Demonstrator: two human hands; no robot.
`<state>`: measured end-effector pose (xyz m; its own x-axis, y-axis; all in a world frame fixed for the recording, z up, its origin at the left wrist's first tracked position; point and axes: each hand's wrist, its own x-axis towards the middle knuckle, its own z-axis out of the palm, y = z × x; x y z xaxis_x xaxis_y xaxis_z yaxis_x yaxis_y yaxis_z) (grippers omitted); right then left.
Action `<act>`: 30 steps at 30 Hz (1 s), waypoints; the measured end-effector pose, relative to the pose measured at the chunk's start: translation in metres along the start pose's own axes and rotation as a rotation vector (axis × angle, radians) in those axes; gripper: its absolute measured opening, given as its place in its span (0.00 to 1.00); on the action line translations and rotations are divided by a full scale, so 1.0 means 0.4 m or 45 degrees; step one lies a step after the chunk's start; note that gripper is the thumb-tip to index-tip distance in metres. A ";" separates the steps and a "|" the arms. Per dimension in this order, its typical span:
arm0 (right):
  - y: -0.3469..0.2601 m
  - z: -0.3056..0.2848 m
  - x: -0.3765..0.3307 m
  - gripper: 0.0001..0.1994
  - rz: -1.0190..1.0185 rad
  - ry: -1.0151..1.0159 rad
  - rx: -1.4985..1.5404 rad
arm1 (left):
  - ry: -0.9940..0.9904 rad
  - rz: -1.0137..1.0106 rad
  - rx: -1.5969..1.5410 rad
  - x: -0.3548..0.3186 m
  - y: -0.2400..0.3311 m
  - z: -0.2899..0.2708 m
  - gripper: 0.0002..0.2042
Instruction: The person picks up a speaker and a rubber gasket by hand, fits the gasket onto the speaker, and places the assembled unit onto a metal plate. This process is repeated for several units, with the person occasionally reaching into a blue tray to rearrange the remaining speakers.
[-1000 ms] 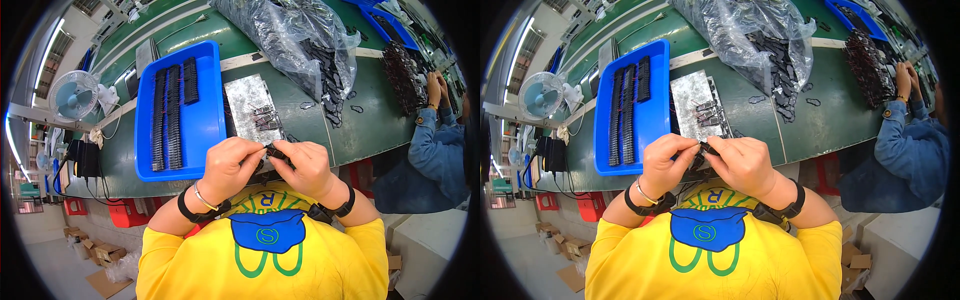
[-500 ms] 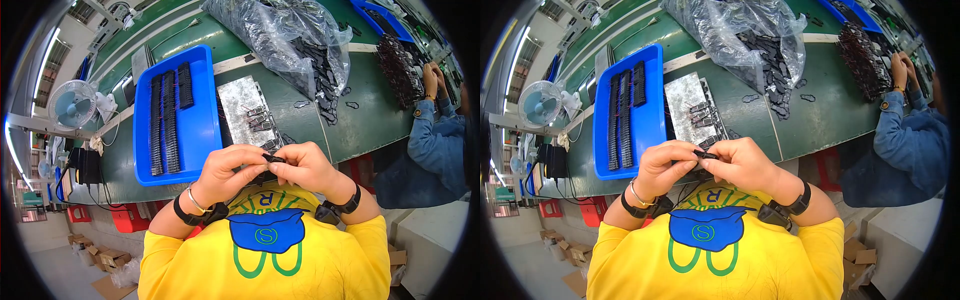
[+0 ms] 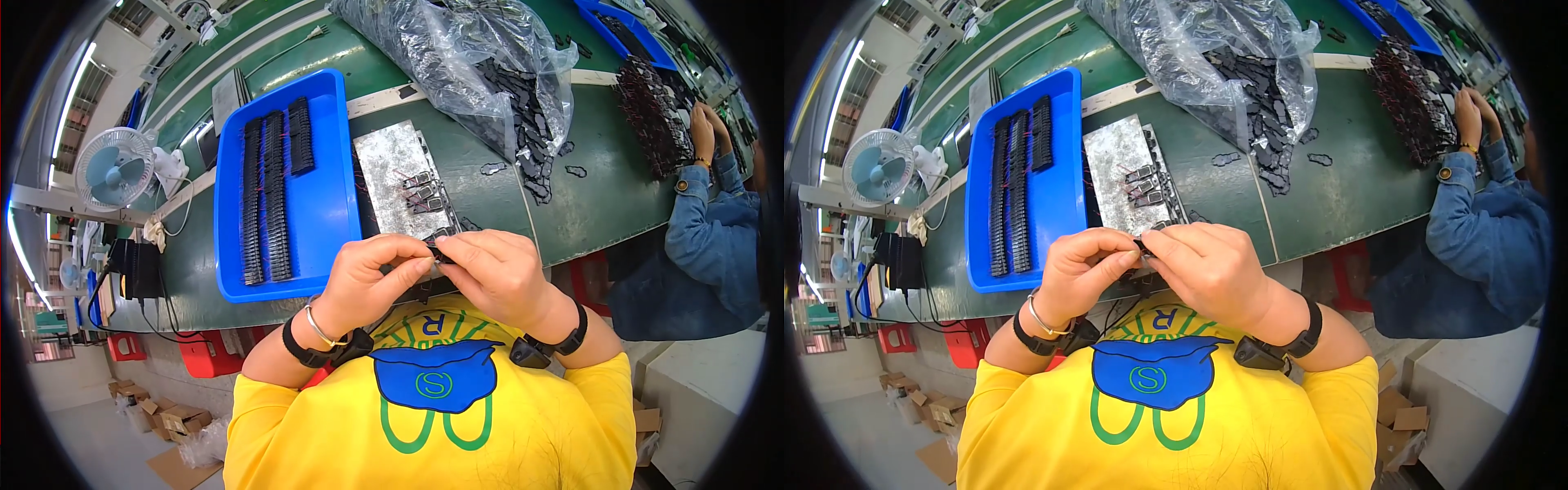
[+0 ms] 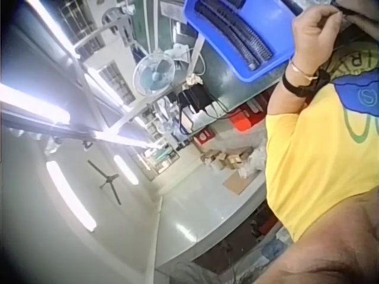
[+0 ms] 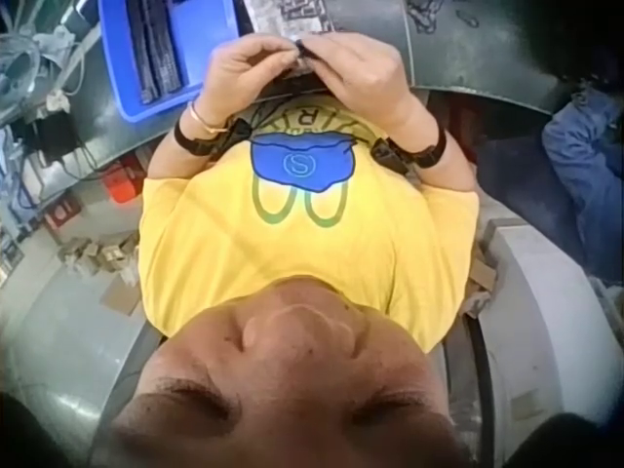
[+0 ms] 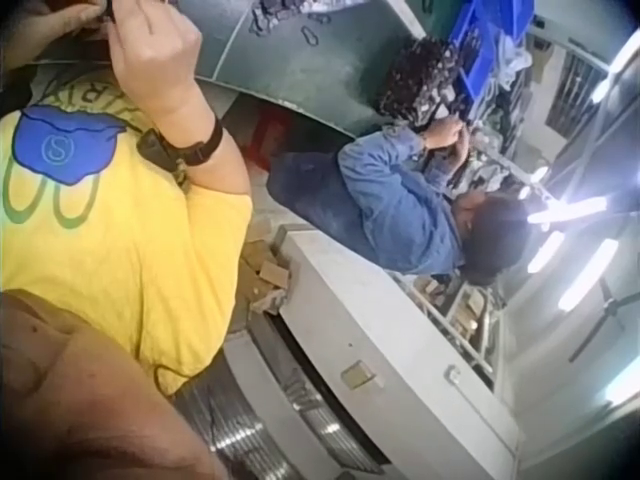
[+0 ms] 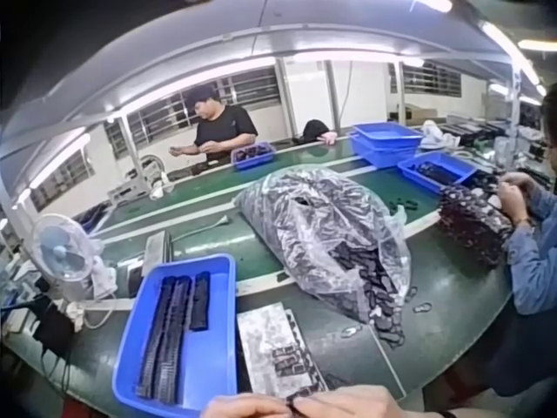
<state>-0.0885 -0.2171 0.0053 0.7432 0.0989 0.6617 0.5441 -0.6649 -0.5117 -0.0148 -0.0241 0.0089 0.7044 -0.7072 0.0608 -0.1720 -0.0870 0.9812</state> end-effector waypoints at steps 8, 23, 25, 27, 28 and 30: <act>0.013 0.009 -0.013 0.14 -0.028 0.044 0.114 | -0.046 0.119 0.048 -0.001 0.007 -0.007 0.06; 0.015 0.008 -0.017 0.15 -0.200 0.046 -0.147 | 0.087 -0.408 -0.495 0.007 0.012 0.000 0.08; 0.016 0.009 -0.017 0.15 -0.219 0.044 -0.161 | 0.085 -0.444 -0.380 0.017 0.020 0.001 0.08; 0.017 0.009 -0.017 0.15 -0.250 0.028 -0.190 | 0.083 -0.462 -0.323 0.023 0.023 0.000 0.08; 0.017 0.009 -0.018 0.15 -0.265 0.021 -0.206 | 0.082 -0.471 -0.304 0.025 0.024 -0.001 0.09; 0.016 0.009 -0.018 0.14 -0.266 0.018 -0.214 | 0.079 -0.489 -0.267 0.028 0.024 -0.001 0.10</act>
<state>-0.0892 -0.2194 -0.0046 0.6154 0.2374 0.7516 0.6120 -0.7449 -0.2658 -0.0084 -0.0326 0.0192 0.7309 -0.6073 -0.3113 0.2498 -0.1865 0.9502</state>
